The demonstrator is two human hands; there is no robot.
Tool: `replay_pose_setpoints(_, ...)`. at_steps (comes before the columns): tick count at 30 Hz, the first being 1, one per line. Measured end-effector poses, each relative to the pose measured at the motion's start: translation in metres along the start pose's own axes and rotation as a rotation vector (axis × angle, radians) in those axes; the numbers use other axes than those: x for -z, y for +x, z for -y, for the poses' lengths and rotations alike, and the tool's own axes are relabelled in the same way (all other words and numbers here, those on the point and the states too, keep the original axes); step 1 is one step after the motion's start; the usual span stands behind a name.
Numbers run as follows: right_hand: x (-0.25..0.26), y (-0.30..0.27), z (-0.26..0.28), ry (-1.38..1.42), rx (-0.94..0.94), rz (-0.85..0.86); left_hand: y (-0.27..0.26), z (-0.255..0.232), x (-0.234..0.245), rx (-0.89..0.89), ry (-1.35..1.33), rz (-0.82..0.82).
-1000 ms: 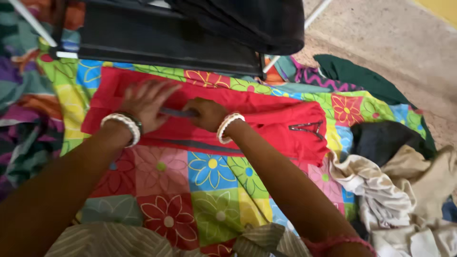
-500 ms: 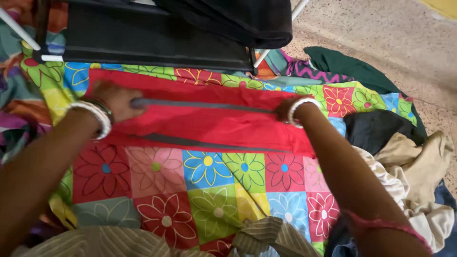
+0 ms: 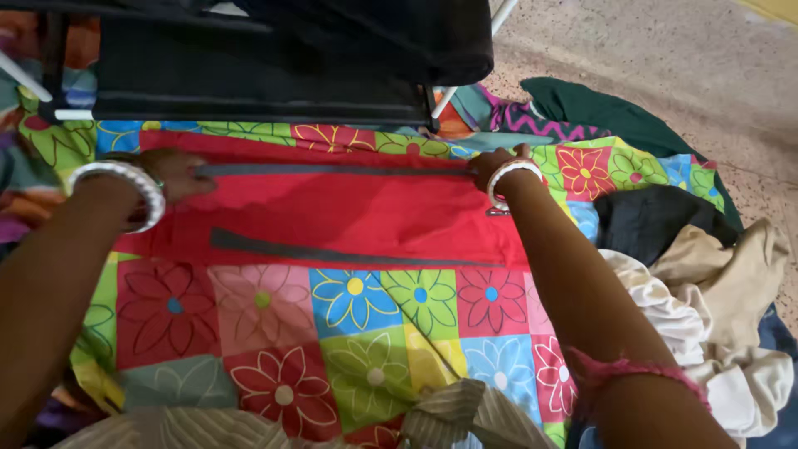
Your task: The person folds a striped shirt and a red t-shirt on a colorful floral mat. They smooth the fabric with their hands, fold the sleeves and body, and place the folded shirts on a nearby black rack.
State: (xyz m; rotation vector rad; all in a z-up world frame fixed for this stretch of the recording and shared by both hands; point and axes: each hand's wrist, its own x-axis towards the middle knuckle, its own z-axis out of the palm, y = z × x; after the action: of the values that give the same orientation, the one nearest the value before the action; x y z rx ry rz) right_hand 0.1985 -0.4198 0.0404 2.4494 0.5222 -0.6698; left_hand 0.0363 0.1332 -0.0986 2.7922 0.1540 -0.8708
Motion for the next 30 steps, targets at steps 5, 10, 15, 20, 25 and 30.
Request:
replay_pose_setpoints(5, -0.008, 0.009, -0.009, 0.072, 0.020, 0.004, -0.003, 0.035, 0.001, 0.034, -0.270, -0.125)
replay_pose_setpoints(10, -0.017, 0.024, -0.013, 0.145, 0.055, -0.094, -0.014, 0.055, 0.016, 0.270, -0.438, -0.171)
replay_pose_setpoints(15, -0.025, 0.038, 0.007, 0.224, 0.051, -0.154, 0.009, 0.076, -0.003, -0.029, -0.095, -0.572)
replay_pose_setpoints(20, -0.027, 0.028, 0.035, 0.320, 0.159, -0.745, 0.005, 0.082, -0.024, 0.129, -0.356, -0.596)
replay_pose_setpoints(25, -0.041, 0.004, 0.125, 0.263, 0.413, -0.745, -0.014, 0.062, -0.027, 0.134, -0.571, -0.669)
replay_pose_setpoints(30, -0.048, -0.023, 0.170, 0.311, 0.495, -0.791, -0.023, 0.041, -0.023, 0.199, -0.501, -0.815)
